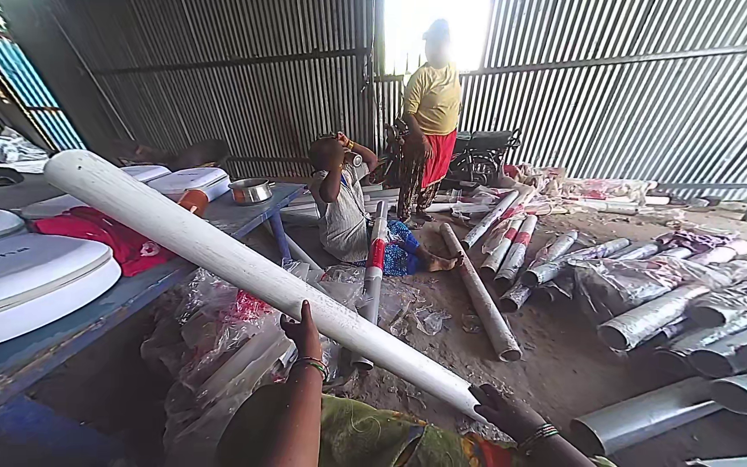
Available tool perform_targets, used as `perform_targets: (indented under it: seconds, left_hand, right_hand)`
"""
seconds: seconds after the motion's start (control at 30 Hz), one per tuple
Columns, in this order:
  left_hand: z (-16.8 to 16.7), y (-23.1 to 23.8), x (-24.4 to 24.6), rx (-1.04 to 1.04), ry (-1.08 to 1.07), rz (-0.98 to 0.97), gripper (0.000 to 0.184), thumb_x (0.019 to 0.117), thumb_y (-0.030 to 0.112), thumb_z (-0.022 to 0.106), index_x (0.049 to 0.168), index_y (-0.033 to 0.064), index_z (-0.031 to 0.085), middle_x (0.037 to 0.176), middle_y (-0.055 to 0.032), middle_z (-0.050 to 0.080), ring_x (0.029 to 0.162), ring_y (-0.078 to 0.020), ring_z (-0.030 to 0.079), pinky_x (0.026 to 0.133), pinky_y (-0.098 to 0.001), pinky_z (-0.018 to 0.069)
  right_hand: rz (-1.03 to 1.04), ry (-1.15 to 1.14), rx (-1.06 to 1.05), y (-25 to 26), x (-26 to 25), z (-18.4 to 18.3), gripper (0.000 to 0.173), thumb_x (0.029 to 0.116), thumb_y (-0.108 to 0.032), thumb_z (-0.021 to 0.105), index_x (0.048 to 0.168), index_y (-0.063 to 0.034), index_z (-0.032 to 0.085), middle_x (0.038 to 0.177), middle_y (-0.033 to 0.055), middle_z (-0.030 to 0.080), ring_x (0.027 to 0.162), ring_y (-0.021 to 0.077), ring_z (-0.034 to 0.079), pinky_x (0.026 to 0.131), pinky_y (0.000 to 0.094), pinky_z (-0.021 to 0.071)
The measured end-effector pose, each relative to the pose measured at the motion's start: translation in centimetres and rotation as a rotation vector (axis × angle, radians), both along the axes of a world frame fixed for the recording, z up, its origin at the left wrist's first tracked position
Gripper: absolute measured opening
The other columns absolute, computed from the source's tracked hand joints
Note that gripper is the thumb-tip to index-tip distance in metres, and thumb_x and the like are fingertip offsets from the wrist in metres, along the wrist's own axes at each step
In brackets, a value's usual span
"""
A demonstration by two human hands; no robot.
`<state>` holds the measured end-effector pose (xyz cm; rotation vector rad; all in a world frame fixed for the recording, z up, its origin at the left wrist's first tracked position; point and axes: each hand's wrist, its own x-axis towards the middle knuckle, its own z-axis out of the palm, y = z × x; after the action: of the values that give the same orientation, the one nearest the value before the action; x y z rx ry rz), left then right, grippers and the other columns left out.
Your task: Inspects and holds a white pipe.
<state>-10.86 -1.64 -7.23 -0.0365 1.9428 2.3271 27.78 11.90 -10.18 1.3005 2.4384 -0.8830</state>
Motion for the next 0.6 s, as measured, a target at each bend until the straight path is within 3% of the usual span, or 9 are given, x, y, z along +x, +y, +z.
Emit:
perform_targets:
  seconds: [0.23, 0.37, 0.43, 0.53, 0.6]
  left_hand:
    - [0.7, -0.5, 0.1, 0.001, -0.005, 0.055, 0.084, 0.1004, 0.032, 0.062, 0.159, -0.0013, 0.012, 0.154, -0.0346, 0.032, 0.140, -0.0414, 0.038, 0.113, -0.0486, 0.0347]
    - [2.6, -2.0, 0.2, 0.126, -0.135, 0.020, 0.081, 0.1049, 0.042, 0.050, 0.161, 0.0069, 0.003, 0.163, -0.0267, 0.018, 0.149, -0.0403, 0.024, 0.113, -0.0615, 0.0304]
    - [4.1, -3.5, 0.6, 0.184, -0.185, -0.022, 0.074, 0.1069, 0.046, 0.041, 0.161, 0.0083, 0.007, 0.164, -0.0230, 0.016, 0.149, -0.0393, 0.024, 0.113, -0.0618, 0.0312]
    - [5.8, -6.4, 0.4, 0.248, -0.234, -0.047, 0.064, 0.1081, 0.049, 0.033, 0.158, 0.0114, 0.022, 0.165, -0.0189, 0.020, 0.148, -0.0364, 0.029, 0.110, -0.0594, 0.0358]
    - [6.0, -8.2, -0.6, 0.288, -0.274, -0.059, 0.064, 0.1077, 0.051, 0.031, 0.159, 0.0148, 0.020, 0.165, -0.0157, 0.021, 0.147, -0.0336, 0.034, 0.108, -0.0546, 0.0399]
  right_hand:
    - [0.014, 0.013, 0.001, 0.2, 0.0, -0.1, 0.053, 0.1058, -0.038, 0.056, 0.145, -0.0030, 0.052, 0.127, 0.0283, 0.065, 0.120, 0.0439, 0.063, 0.103, 0.0631, 0.0456]
    - [0.003, 0.021, 0.003, 0.1, 0.0, 0.1, 0.053, 0.1058, -0.039, 0.056, 0.144, -0.0031, 0.051, 0.126, 0.0275, 0.066, 0.119, 0.0435, 0.064, 0.102, 0.0625, 0.0462]
    - [-0.009, 0.023, -0.002, -0.1, 0.0, 0.5, 0.054, 0.1059, -0.038, 0.056, 0.146, -0.0035, 0.050, 0.127, 0.0279, 0.065, 0.119, 0.0440, 0.064, 0.102, 0.0626, 0.0463]
    - [-0.006, -0.001, 0.008, -0.8, -0.2, 1.3, 0.055, 0.1060, -0.037, 0.057, 0.149, -0.0043, 0.048, 0.129, 0.0295, 0.064, 0.121, 0.0461, 0.062, 0.103, 0.0641, 0.0446]
    - [0.006, -0.008, 0.022, -1.0, -0.2, 1.4, 0.054, 0.1062, -0.036, 0.057, 0.149, -0.0032, 0.048, 0.128, 0.0308, 0.064, 0.121, 0.0477, 0.062, 0.103, 0.0647, 0.0444]
